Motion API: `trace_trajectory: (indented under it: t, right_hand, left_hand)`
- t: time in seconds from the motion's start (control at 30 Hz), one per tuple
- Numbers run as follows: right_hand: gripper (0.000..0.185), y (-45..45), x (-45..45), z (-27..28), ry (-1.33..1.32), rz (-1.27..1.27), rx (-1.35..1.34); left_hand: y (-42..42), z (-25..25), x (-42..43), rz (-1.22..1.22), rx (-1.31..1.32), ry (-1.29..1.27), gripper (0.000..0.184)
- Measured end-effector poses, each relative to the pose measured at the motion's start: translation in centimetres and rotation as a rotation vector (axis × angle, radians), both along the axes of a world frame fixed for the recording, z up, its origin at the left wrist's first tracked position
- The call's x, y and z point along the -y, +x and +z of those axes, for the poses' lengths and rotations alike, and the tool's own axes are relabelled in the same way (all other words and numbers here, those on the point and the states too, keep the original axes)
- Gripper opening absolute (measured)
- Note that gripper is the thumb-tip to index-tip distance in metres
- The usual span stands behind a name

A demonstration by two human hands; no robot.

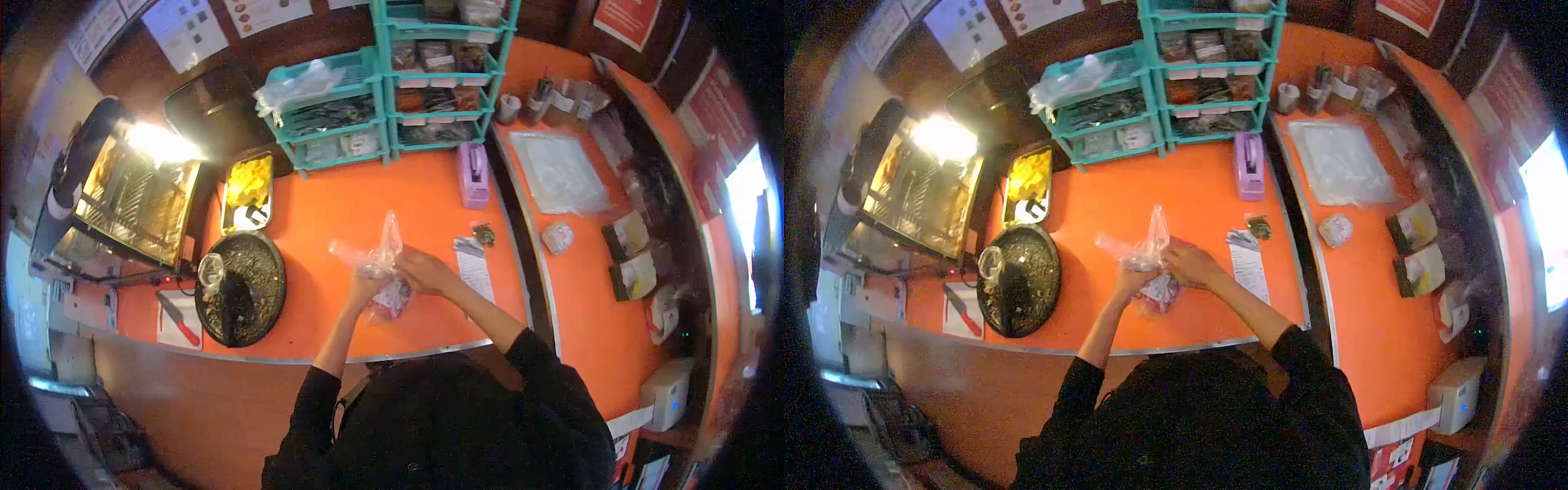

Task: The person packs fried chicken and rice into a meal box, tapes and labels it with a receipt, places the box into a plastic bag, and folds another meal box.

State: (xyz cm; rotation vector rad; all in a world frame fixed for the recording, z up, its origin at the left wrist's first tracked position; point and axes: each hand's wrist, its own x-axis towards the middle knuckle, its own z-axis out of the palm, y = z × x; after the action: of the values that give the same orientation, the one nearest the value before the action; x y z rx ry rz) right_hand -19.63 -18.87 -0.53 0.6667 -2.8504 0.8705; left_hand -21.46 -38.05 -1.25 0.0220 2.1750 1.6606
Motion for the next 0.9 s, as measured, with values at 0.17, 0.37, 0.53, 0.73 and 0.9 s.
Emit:
trace_trajectory:
  t: [0.17,0.37,0.53,0.73,0.9]
  right_hand:
    - [0.037,-1.8,1.3,-1.3,0.375,0.195,0.222]
    - [0.024,-1.1,-0.4,-3.2,0.030,0.121,0.018]
    - [0.015,3.8,-8.8,-1.2,-0.202,-0.394,-0.009]
    - [0.021,8.9,-14.9,-6.2,-0.385,-0.609,0.246]
    - [0.065,11.7,-13.6,-5.1,-0.007,-0.488,0.266]
  left_hand:
    - [-0.8,-4.3,0.1,-0.061,-0.319,-0.028,0.028]
    - [-0.5,-2.8,1.4,0.080,-0.396,-0.159,0.021]
    - [0.9,4.3,-2.2,0.824,-0.636,-0.165,0.052]
    - [4.8,-0.9,-12.6,-0.451,-0.763,-0.384,0.094]
    - [5.2,-5.6,-16.0,-0.713,-0.559,-0.405,0.105]
